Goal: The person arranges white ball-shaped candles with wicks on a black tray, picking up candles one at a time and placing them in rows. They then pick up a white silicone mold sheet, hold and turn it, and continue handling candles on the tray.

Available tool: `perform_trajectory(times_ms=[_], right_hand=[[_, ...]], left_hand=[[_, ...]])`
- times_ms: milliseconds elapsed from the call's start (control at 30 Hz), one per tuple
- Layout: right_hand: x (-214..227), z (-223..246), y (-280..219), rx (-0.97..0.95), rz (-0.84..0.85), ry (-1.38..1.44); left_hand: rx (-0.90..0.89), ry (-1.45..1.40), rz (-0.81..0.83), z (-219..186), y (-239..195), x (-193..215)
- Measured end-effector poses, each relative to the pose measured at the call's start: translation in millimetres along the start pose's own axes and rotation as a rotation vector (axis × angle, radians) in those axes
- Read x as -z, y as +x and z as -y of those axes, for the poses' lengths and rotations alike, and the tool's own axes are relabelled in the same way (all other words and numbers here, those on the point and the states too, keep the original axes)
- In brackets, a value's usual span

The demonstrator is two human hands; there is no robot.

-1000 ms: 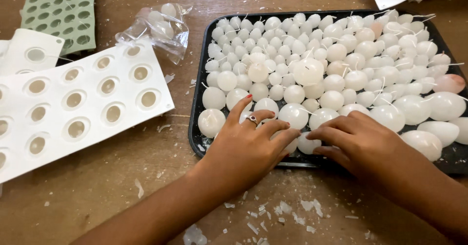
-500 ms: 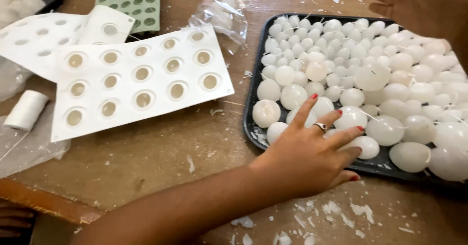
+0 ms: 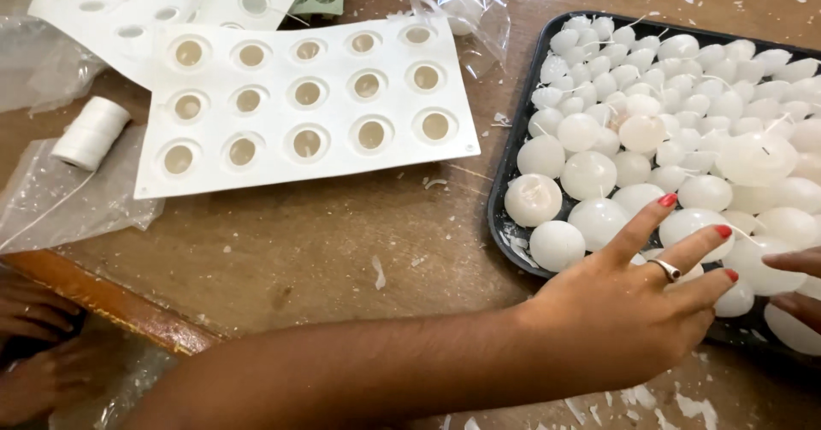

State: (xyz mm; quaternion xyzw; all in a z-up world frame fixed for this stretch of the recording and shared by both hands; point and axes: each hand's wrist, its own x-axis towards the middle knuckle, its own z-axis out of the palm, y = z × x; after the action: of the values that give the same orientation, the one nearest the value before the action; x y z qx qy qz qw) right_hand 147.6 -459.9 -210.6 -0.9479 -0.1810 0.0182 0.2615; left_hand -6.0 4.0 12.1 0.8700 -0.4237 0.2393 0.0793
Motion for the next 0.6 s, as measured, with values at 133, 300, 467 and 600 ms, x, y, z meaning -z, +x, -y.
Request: perform_trajectory(times_ms=[133, 300, 467, 600], right_hand=[[8, -37, -20, -0.148, 0.074, 0.146], [21, -62, -14, 0.321, 0.044, -0.133], [28, -96, -19, 0.093, 0.31, 0.126], [19, -98, -37, -0.312, 0.283, 0.109]], left_hand=[[-0.013, -0.02, -0.084, -1, 0, 1], [-0.009, -0.07, -0.176, -1, -1, -2], [-0.029, -0.08, -0.162, -1, 1, 0], [-0.043, -0.12, -0.132, -4, 1, -8]])
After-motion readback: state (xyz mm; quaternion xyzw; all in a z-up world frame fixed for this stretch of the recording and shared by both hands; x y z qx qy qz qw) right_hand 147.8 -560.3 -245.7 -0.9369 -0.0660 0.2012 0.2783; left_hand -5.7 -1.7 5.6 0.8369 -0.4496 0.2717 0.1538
